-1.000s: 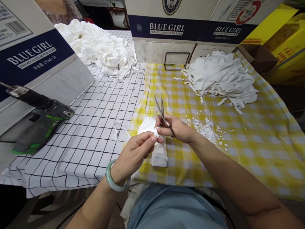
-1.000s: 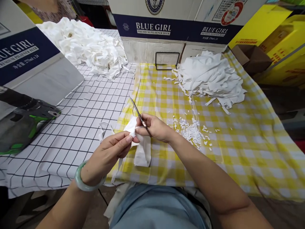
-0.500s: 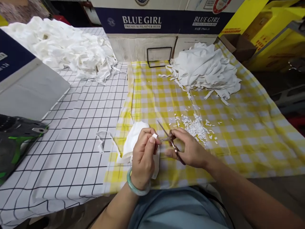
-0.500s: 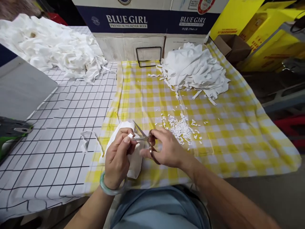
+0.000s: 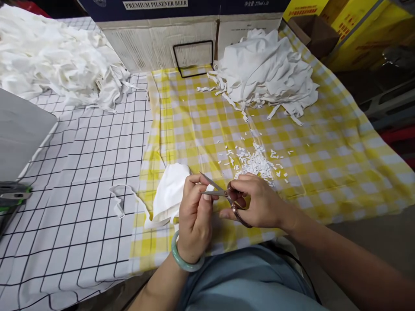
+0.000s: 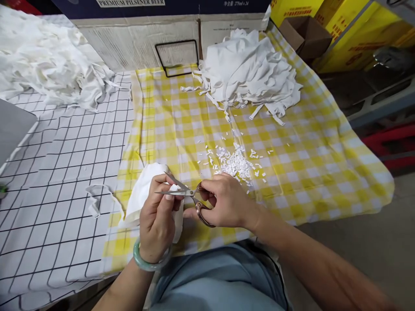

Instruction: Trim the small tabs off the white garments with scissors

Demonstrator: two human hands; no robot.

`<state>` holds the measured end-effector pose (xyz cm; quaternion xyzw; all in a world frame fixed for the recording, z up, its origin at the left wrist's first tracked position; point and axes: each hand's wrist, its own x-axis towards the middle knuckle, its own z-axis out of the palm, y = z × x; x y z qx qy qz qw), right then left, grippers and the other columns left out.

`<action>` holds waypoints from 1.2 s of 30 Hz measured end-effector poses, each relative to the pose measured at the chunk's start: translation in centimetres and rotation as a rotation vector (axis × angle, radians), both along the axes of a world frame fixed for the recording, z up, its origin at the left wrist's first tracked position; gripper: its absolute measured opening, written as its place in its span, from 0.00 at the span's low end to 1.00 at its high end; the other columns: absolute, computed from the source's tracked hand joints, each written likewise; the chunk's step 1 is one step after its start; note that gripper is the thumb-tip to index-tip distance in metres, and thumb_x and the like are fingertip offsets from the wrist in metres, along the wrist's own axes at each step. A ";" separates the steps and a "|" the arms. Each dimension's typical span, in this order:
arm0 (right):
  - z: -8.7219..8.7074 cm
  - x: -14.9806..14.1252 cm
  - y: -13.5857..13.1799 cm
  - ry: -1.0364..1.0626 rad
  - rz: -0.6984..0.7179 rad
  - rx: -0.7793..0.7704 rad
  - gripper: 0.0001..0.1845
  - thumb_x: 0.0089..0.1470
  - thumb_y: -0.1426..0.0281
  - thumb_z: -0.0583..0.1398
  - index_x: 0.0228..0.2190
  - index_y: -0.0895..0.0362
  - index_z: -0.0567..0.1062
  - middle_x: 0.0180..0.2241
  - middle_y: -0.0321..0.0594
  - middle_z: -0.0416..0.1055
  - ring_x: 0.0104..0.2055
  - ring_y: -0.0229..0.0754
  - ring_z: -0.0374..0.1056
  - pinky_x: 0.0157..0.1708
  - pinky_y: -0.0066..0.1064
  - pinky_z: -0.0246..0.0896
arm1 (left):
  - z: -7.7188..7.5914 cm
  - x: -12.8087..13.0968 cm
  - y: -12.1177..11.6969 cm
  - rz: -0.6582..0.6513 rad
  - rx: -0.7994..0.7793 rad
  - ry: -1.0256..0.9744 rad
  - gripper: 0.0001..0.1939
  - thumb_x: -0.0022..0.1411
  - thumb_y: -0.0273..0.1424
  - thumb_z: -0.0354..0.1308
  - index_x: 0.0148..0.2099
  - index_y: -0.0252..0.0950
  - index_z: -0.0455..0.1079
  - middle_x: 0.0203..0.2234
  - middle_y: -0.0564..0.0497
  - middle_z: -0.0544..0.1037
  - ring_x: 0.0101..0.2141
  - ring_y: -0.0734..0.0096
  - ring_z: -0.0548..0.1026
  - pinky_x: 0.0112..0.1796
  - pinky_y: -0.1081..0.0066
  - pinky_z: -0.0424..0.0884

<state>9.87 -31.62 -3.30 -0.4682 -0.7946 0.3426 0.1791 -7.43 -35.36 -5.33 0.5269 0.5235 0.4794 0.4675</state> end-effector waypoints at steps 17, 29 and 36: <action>0.0 0.0 0.0 0.006 0.009 0.007 0.23 0.44 0.59 0.67 0.18 0.57 0.61 0.16 0.28 0.59 0.22 0.32 0.53 0.31 0.28 0.50 | -0.6 0.7 0.1 0.043 0.179 0.018 0.14 0.71 0.36 0.47 0.34 0.36 0.69 0.37 0.46 0.65 0.38 0.65 0.68 0.39 0.64 0.69; -0.4 1.7 -1.0 -0.013 -0.074 -0.024 0.22 0.48 0.59 0.65 0.17 0.57 0.62 0.16 0.29 0.60 0.22 0.32 0.53 0.29 0.27 0.49 | -0.3 1.5 0.5 -0.100 0.145 0.013 0.12 0.71 0.30 0.45 0.37 0.37 0.67 0.38 0.47 0.64 0.41 0.65 0.67 0.43 0.64 0.67; -1.9 3.9 -2.4 -0.007 -0.274 -0.173 0.25 0.52 0.54 0.63 0.16 0.57 0.62 0.17 0.32 0.60 0.23 0.33 0.54 0.27 0.28 0.48 | 0.3 2.7 1.2 -0.275 0.156 0.077 0.13 0.71 0.26 0.44 0.34 0.37 0.65 0.37 0.48 0.65 0.43 0.67 0.66 0.44 0.66 0.65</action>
